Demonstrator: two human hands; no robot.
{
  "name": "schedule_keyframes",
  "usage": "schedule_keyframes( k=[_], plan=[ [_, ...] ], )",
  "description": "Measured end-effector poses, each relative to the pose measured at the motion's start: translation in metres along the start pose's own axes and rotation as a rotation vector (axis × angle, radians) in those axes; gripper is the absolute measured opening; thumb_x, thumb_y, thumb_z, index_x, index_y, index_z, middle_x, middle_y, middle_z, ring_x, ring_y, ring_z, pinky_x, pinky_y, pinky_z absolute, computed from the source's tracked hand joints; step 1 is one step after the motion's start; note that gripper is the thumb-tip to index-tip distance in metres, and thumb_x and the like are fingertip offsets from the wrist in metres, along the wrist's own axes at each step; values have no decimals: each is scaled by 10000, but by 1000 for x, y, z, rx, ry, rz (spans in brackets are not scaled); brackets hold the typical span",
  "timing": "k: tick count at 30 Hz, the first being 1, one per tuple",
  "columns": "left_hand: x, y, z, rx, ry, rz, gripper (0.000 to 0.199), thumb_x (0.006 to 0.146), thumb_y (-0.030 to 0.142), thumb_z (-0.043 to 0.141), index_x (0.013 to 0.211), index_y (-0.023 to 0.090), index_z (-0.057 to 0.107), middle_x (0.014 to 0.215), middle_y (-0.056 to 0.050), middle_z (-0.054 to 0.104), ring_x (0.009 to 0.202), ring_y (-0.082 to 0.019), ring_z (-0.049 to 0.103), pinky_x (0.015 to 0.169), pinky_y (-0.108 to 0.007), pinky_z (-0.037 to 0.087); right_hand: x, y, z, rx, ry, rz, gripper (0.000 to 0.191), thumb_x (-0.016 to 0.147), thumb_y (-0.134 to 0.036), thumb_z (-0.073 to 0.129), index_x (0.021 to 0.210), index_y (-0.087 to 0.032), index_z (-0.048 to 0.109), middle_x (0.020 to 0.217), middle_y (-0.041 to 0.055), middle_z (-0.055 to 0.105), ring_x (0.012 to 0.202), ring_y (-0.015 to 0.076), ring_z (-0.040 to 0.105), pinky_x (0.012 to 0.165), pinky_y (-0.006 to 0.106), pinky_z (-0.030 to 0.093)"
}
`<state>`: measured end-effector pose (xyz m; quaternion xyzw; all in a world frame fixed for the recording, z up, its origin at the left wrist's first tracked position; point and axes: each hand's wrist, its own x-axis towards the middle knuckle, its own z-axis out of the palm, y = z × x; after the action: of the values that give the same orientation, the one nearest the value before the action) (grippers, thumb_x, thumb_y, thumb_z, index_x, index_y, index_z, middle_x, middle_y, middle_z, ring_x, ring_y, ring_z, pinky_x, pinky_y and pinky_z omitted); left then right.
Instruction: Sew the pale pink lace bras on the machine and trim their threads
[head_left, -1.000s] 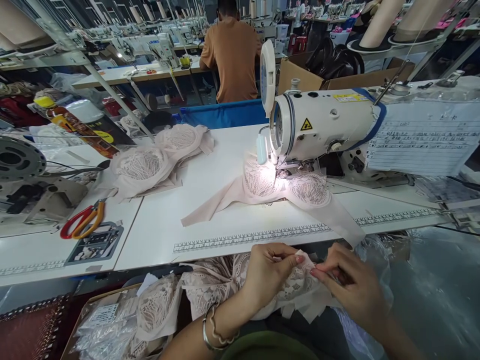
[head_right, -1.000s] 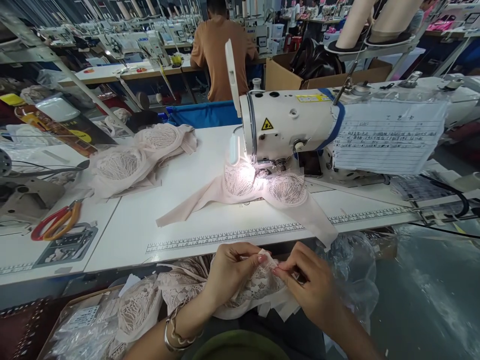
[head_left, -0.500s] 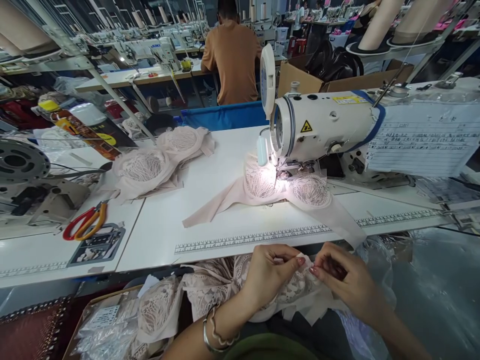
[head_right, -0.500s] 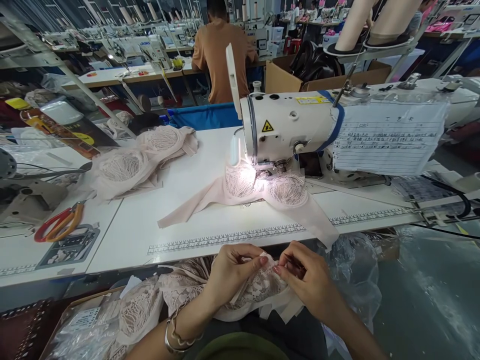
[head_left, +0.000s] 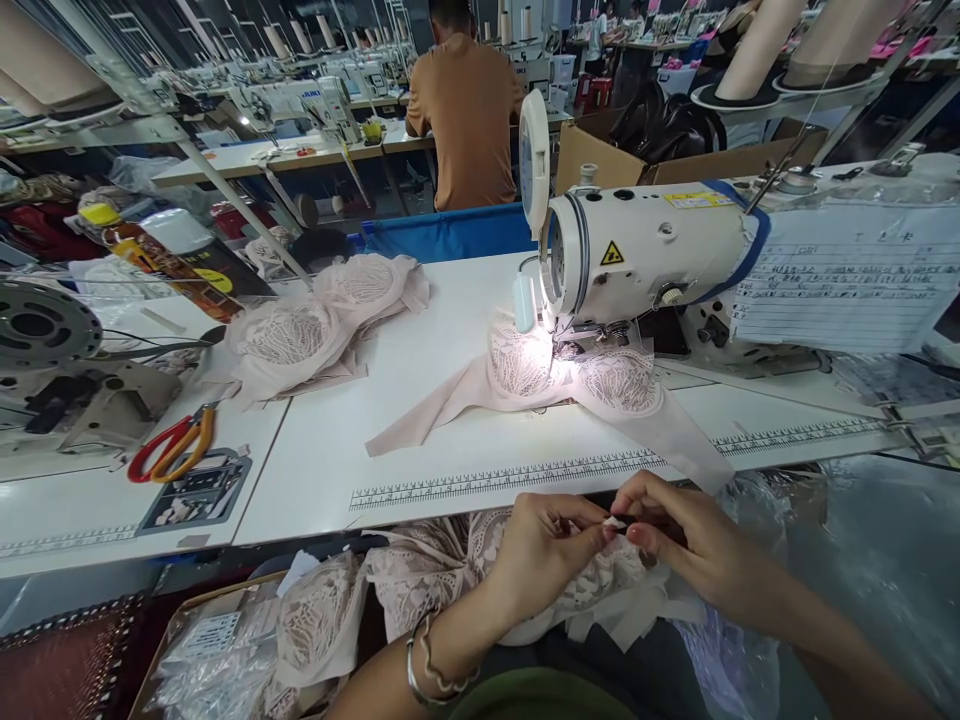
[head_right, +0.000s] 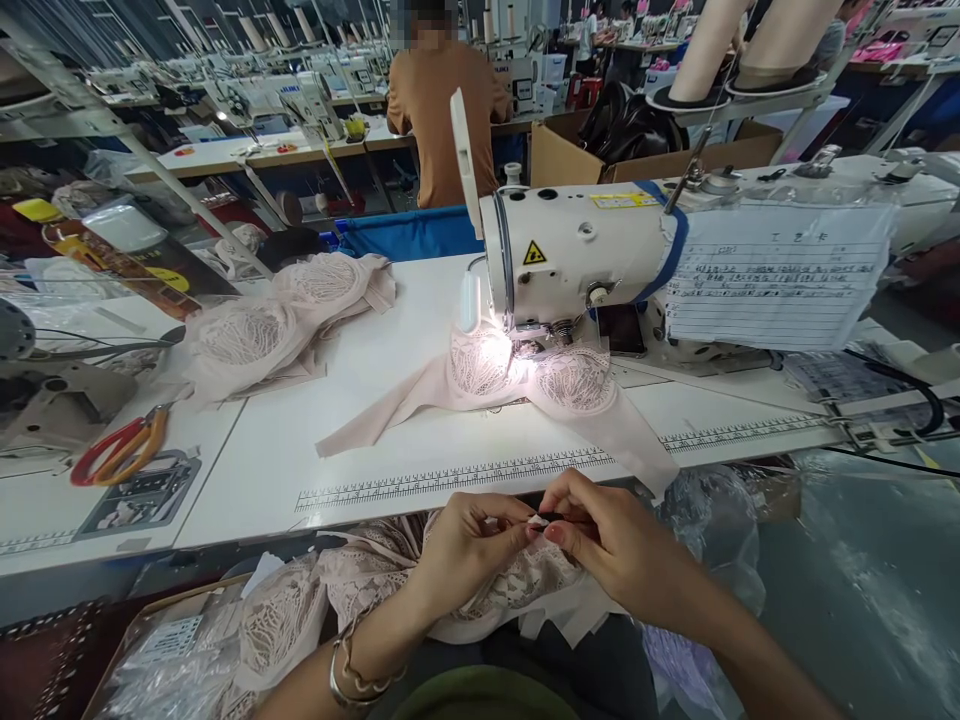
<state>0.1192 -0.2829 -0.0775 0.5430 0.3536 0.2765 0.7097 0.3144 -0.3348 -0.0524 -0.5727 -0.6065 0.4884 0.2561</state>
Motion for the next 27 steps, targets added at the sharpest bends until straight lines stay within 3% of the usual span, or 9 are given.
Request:
schedule_keyframes(
  k=[4,11,16,22,24,27],
  plan=[
    [-1,-1,-1,66,-10,26,213,842,300,704,773,124,803,692,-50,705,576,-96,477,536,-208,340,2,-2,2,51,-9,2,297,1005,-549,498,929,-265,536,651,-47,472,567,139,420,521,254,315],
    [-1,-1,-1,77,-3,2,258,850,351,711,778,122,806,661,-45,691,531,-90,457,503,-215,319,4,1,9,144,130,-20,380,979,-614,506,884,-247,533,585,-60,461,501,128,449,479,249,356],
    [-2,-1,1,43,51,-10,211,832,337,751,909,142,764,716,-52,730,582,-120,581,522,-197,396,4,11,7,154,207,-76,514,962,-719,432,912,-233,590,616,-54,429,513,124,422,480,255,352],
    [-4,-2,6,-6,47,10,206,846,276,736,971,188,597,753,-40,740,731,-180,716,632,-218,515,7,-4,13,18,214,-83,351,983,-504,539,763,-233,582,680,-23,503,557,126,455,503,255,361],
    [-6,-3,2,101,36,68,167,869,237,694,994,195,592,816,-45,741,732,-177,699,622,-226,497,4,-9,14,-25,268,-103,325,966,-466,565,736,-238,593,639,-27,508,524,124,447,478,256,344],
    [-12,-7,-14,471,35,257,145,845,127,675,964,200,635,914,-48,726,809,-193,663,711,-279,467,-11,-12,15,-60,432,-81,264,973,-438,565,796,-258,644,544,-45,512,462,128,472,456,262,345]
  ],
)
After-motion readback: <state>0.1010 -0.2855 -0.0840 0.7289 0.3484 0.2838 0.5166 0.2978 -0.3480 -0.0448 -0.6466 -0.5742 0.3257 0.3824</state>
